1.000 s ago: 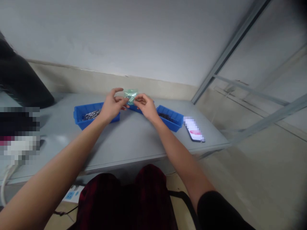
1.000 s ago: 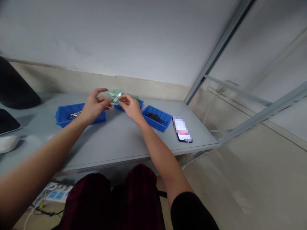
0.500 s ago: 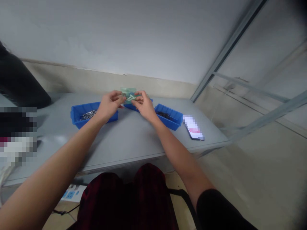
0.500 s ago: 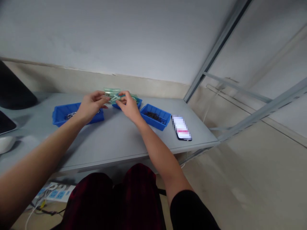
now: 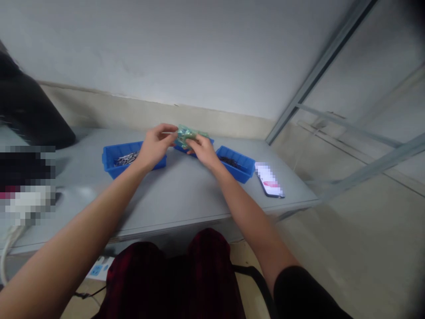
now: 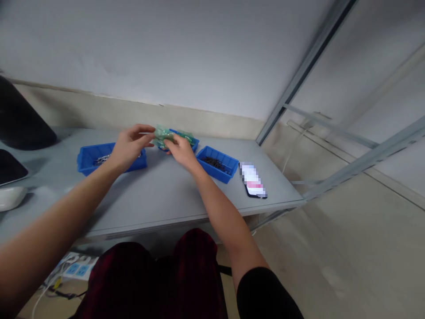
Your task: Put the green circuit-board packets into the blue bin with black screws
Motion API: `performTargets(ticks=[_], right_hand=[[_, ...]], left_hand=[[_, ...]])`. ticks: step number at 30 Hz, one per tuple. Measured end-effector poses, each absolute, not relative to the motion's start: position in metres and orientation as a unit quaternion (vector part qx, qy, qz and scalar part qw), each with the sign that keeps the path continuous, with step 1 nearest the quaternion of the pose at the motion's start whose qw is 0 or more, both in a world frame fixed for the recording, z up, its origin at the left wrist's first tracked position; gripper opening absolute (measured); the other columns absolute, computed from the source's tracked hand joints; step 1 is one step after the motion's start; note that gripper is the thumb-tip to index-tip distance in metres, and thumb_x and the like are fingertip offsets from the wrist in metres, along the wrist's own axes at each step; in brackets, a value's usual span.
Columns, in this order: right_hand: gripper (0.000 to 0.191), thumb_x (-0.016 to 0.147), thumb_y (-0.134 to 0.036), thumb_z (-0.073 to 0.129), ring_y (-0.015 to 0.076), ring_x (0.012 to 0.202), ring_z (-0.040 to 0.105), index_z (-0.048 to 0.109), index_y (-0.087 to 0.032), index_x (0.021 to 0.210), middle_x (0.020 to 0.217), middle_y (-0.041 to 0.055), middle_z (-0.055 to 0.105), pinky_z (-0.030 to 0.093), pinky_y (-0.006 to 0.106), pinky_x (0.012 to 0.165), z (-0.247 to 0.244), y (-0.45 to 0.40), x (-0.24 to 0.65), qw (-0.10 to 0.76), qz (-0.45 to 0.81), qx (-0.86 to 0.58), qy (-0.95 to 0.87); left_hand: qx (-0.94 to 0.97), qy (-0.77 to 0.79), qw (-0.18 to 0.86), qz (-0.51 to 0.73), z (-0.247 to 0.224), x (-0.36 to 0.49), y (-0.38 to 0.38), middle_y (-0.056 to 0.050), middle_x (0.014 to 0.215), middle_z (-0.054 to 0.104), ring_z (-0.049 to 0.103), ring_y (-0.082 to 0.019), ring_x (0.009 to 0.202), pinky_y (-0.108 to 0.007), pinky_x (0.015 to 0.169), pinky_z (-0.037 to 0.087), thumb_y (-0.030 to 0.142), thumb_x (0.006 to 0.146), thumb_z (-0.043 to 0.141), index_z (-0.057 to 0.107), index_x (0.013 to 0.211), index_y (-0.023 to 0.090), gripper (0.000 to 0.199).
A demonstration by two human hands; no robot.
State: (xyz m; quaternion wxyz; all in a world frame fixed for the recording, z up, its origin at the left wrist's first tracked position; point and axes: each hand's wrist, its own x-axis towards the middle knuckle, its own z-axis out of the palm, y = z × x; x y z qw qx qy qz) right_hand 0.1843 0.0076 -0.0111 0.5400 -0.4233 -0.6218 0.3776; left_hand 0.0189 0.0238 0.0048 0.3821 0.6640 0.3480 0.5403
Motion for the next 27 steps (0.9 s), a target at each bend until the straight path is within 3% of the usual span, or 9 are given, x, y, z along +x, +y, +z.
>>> performTargets(ticks=[5,10,14,19,27], right_hand=[[0.01,0.087,-0.025,0.055,0.0108,0.064,0.061,0.058,-0.021,0.078,0.069,-0.0022,0.061,0.05,0.021,0.056,-0.012,0.01,0.186,0.526,0.36,-0.462,-0.617],[0.011,0.084,-0.032,0.061,0.0127,0.078,0.063,0.057,-0.023,0.088,0.084,-0.0009,0.066,0.052,0.024,0.066,-0.019,0.012,0.188,0.534,0.312,-0.463,-0.634],[0.018,0.083,-0.037,0.065,0.0142,0.083,0.064,0.057,-0.023,0.092,0.088,0.0004,0.067,0.051,0.029,0.08,-0.014,0.01,0.193,0.538,0.273,-0.445,-0.661],[0.011,0.087,-0.032,0.058,0.016,0.077,0.059,0.057,-0.023,0.082,0.078,-0.0002,0.063,0.048,0.031,0.081,-0.001,0.008,0.22,0.564,0.118,-0.504,-0.643],[0.012,0.088,-0.021,0.054,0.0213,0.082,0.056,0.058,-0.022,0.077,0.08,0.0048,0.061,0.044,0.038,0.086,-0.01,0.013,0.238,0.455,-0.029,-0.59,-0.666]], left_hand=[[0.671,0.354,0.39,0.521,0.002,0.018,0.028,-0.007,0.086,0.07,0.064,-0.018,0.073,-0.029,0.062,0.053,0.03,0.073,0.073,0.069,0.098,0.017,0.028],[0.671,0.357,0.372,0.533,0.002,0.018,0.031,-0.005,0.078,0.067,0.062,-0.017,0.069,-0.029,0.061,0.051,0.027,0.071,0.073,0.069,0.09,0.017,0.022],[0.681,0.364,0.346,0.533,0.002,0.018,0.029,-0.005,0.079,0.067,0.061,-0.017,0.068,-0.028,0.061,0.051,0.028,0.073,0.072,0.069,0.09,0.018,0.02],[0.72,0.388,0.289,0.498,0.0,0.017,0.026,-0.006,0.089,0.069,0.063,-0.018,0.074,-0.029,0.067,0.052,0.028,0.081,0.061,0.068,0.102,0.019,0.024],[0.805,0.41,0.149,0.402,-0.003,0.015,0.021,-0.008,0.093,0.069,0.061,-0.021,0.075,-0.032,0.078,0.047,0.025,0.083,0.06,0.071,0.096,0.02,0.018]])
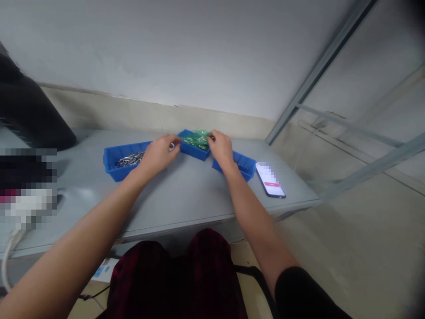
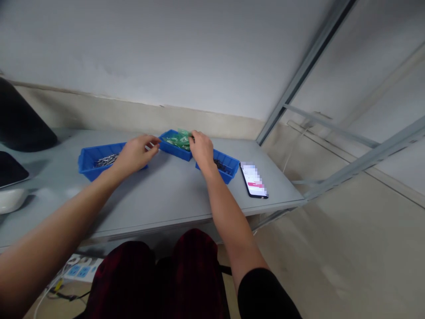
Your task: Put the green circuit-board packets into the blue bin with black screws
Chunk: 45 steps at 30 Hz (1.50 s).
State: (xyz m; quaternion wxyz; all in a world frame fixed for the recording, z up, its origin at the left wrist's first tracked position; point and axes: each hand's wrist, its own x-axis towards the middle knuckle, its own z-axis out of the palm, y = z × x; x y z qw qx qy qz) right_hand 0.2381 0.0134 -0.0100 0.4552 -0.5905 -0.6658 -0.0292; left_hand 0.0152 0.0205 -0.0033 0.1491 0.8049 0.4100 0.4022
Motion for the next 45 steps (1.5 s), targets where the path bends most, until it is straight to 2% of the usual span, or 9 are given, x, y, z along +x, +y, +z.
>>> performTargets(ticks=[9,15,19,22,26,29,33,37,45], right_hand=[[0.023,0.094,-0.019,0.042,0.0199,0.098,0.061,0.065,-0.02,0.096,0.103,0.0078,0.069,0.044,0.032,0.09,0.0,0.008,0.231,0.428,-0.093,-0.605,-0.665],[0.028,0.091,-0.015,0.043,0.0214,0.095,0.063,0.069,-0.017,0.101,0.103,0.0108,0.071,0.043,0.029,0.081,0.016,0.038,0.206,0.237,-0.127,-0.622,-0.736],[0.02,0.086,-0.016,0.053,0.0181,0.083,0.063,0.073,-0.015,0.089,0.092,0.0104,0.073,0.041,0.025,0.073,0.023,0.059,0.196,0.113,-0.005,-0.612,-0.783],[0.03,0.091,-0.036,0.054,0.0174,0.084,0.063,0.074,-0.014,0.09,0.091,0.0088,0.074,0.043,0.025,0.076,0.037,0.049,0.211,0.157,0.065,-0.574,-0.801],[0.025,0.09,-0.026,0.053,0.017,0.093,0.064,0.074,-0.015,0.098,0.101,0.0085,0.074,0.044,0.026,0.085,0.057,0.003,0.262,0.243,0.02,-0.586,-0.773],[0.021,0.085,-0.024,0.062,0.0182,0.087,0.067,0.075,-0.017,0.1,0.101,0.008,0.075,0.047,0.026,0.079,0.054,-0.029,0.301,0.107,0.081,-0.651,-0.747],[0.041,0.08,-0.025,0.067,0.0225,0.094,0.068,0.068,-0.024,0.122,0.117,0.009,0.072,0.048,0.026,0.076,0.027,-0.04,0.321,-0.022,0.097,-0.688,-0.719],[0.051,0.081,-0.025,0.063,0.0248,0.097,0.068,0.062,-0.027,0.132,0.122,0.0095,0.07,0.049,0.027,0.075,0.014,-0.033,0.316,-0.026,0.089,-0.688,-0.719],[0.035,0.081,-0.023,0.06,0.0242,0.095,0.067,0.069,-0.022,0.114,0.114,0.0106,0.072,0.045,0.026,0.069,0.017,-0.043,0.303,0.029,0.075,-0.721,-0.688]], left_hand=[[0.846,0.45,0.043,0.282,0.003,0.014,0.012,-0.01,0.104,0.07,0.065,-0.025,0.091,-0.035,0.081,0.049,0.03,0.09,0.046,0.069,0.107,0.018,0.031],[0.845,0.478,0.003,0.24,0.009,0.015,0.005,-0.01,0.108,0.07,0.066,-0.027,0.096,-0.034,0.078,0.049,0.029,0.092,0.043,0.069,0.109,0.019,0.033],[0.847,0.472,0.006,0.243,0.009,0.014,0.006,-0.01,0.107,0.071,0.066,-0.027,0.097,-0.033,0.076,0.048,0.029,0.092,0.043,0.069,0.106,0.019,0.032],[0.85,0.467,0.01,0.244,0.009,0.014,0.006,-0.01,0.107,0.071,0.066,-0.027,0.096,-0.033,0.074,0.048,0.03,0.092,0.042,0.069,0.106,0.019,0.032],[0.852,0.463,0.004,0.244,0.008,0.014,0.005,-0.01,0.108,0.071,0.066,-0.027,0.097,-0.033,0.073,0.047,0.03,0.092,0.042,0.068,0.108,0.019,0.033],[0.858,0.454,0.0,0.241,0.008,0.015,0.005,-0.01,0.107,0.071,0.066,-0.027,0.096,-0.034,0.074,0.048,0.031,0.092,0.041,0.069,0.109,0.019,0.034],[0.862,0.45,-0.001,0.234,0.007,0.015,0.007,-0.009,0.11,0.072,0.067,-0.028,0.097,-0.035,0.075,0.048,0.033,0.092,0.041,0.069,0.109,0.02,0.035],[0.866,0.445,0.0,0.23,0.007,0.016,0.009,-0.009,0.112,0.072,0.067,-0.028,0.097,-0.035,0.077,0.048,0.034,0.092,0.04,0.069,0.11,0.02,0.037],[0.868,0.45,0.01,0.212,0.009,0.017,0.008,-0.009,0.107,0.073,0.067,-0.028,0.097,-0.035,0.08,0.048,0.036,0.09,0.038,0.07,0.111,0.021,0.041]])
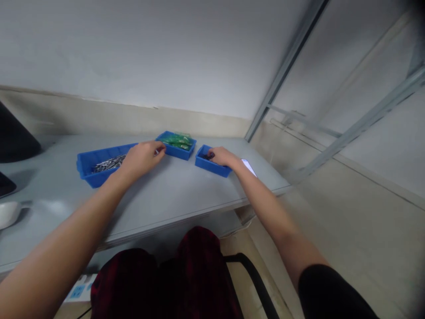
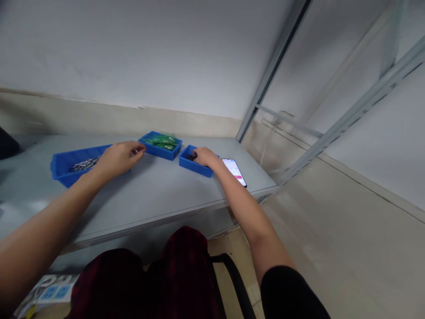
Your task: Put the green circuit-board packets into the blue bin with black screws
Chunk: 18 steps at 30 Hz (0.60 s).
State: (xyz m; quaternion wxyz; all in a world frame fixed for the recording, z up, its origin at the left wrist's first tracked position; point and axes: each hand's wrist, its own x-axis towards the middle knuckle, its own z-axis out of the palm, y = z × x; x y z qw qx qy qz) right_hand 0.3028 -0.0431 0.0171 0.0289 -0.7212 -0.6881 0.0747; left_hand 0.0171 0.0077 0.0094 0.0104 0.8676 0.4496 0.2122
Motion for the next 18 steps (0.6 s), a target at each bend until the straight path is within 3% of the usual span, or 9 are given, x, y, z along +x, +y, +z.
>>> performTargets(ticks=[8,18], right_hand=[[0.023,0.081,-0.013,0.055,0.0208,0.086,0.067,0.071,-0.018,0.096,0.099,0.012,0.073,0.045,0.026,0.069,0.005,-0.038,0.304,0.079,0.042,-0.754,-0.651],[0.033,0.073,-0.006,0.053,0.0162,0.08,0.065,0.074,-0.016,0.095,0.094,0.0087,0.074,0.046,0.024,0.072,0.019,-0.034,0.319,0.119,0.041,-0.748,-0.651]], left_hand=[[0.876,0.432,0.016,0.215,0.01,0.016,0.008,-0.009,0.106,0.073,0.067,-0.026,0.094,-0.033,0.08,0.048,0.037,0.089,0.038,0.07,0.111,0.021,0.042],[0.881,0.42,0.021,0.215,0.011,0.016,0.006,-0.008,0.108,0.074,0.068,-0.026,0.095,-0.034,0.081,0.049,0.034,0.09,0.04,0.069,0.11,0.021,0.038]])
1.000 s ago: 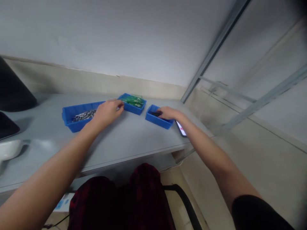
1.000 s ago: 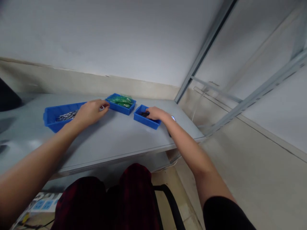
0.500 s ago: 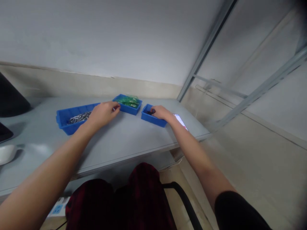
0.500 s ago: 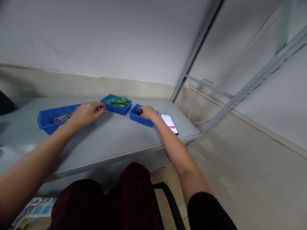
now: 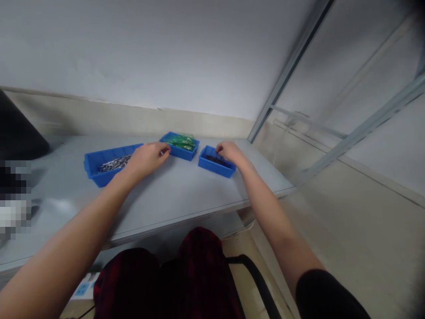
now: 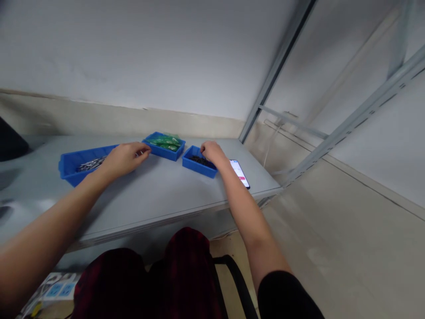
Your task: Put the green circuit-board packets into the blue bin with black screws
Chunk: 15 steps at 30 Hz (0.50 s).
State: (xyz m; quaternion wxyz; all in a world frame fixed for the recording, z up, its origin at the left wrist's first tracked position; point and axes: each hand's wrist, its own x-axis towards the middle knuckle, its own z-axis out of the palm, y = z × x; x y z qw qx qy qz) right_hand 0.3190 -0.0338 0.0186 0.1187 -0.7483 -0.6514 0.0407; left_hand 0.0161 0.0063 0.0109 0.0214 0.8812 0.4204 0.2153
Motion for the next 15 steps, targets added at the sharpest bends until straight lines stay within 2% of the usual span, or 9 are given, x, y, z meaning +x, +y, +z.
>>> performTargets(ticks=[5,8,11,13,15], right_hand=[[0.032,0.073,-0.006,0.053,0.0126,0.068,0.061,0.074,-0.015,0.096,0.085,0.0058,0.073,0.045,0.022,0.067,0.033,-0.034,0.324,0.149,0.066,-0.732,-0.662],[0.026,0.076,-0.007,0.055,0.0122,0.073,0.062,0.074,-0.014,0.093,0.088,0.0053,0.073,0.046,0.023,0.073,0.041,-0.038,0.317,0.194,0.062,-0.687,-0.698],[0.024,0.08,-0.011,0.056,0.0119,0.074,0.063,0.073,-0.014,0.097,0.09,0.0047,0.072,0.047,0.023,0.073,0.042,-0.043,0.293,0.241,0.12,-0.618,-0.739],[0.023,0.083,-0.014,0.056,0.0125,0.073,0.063,0.072,-0.016,0.098,0.09,0.0044,0.073,0.047,0.024,0.072,0.035,-0.044,0.269,0.234,0.146,-0.565,-0.778],[0.022,0.082,-0.011,0.056,0.0147,0.085,0.065,0.073,-0.017,0.094,0.096,0.005,0.073,0.046,0.026,0.08,0.023,-0.042,0.245,0.208,0.138,-0.492,-0.834]], left_hand=[[0.89,0.404,0.02,0.208,0.012,0.016,0.006,-0.009,0.109,0.073,0.068,-0.027,0.095,-0.035,0.081,0.049,0.034,0.09,0.039,0.069,0.111,0.019,0.04],[0.89,0.406,0.02,0.207,0.013,0.016,0.006,-0.009,0.108,0.073,0.068,-0.027,0.094,-0.034,0.079,0.048,0.034,0.09,0.038,0.07,0.109,0.02,0.039],[0.887,0.41,0.014,0.213,0.013,0.015,0.007,-0.009,0.107,0.073,0.068,-0.026,0.093,-0.033,0.077,0.048,0.034,0.09,0.038,0.069,0.109,0.02,0.039],[0.888,0.411,0.009,0.207,0.012,0.014,0.008,-0.009,0.106,0.073,0.068,-0.026,0.091,-0.033,0.076,0.048,0.034,0.089,0.039,0.069,0.108,0.02,0.038],[0.892,0.406,0.008,0.197,0.011,0.015,0.008,-0.01,0.104,0.073,0.067,-0.026,0.09,-0.033,0.075,0.047,0.034,0.089,0.039,0.069,0.107,0.02,0.038]])
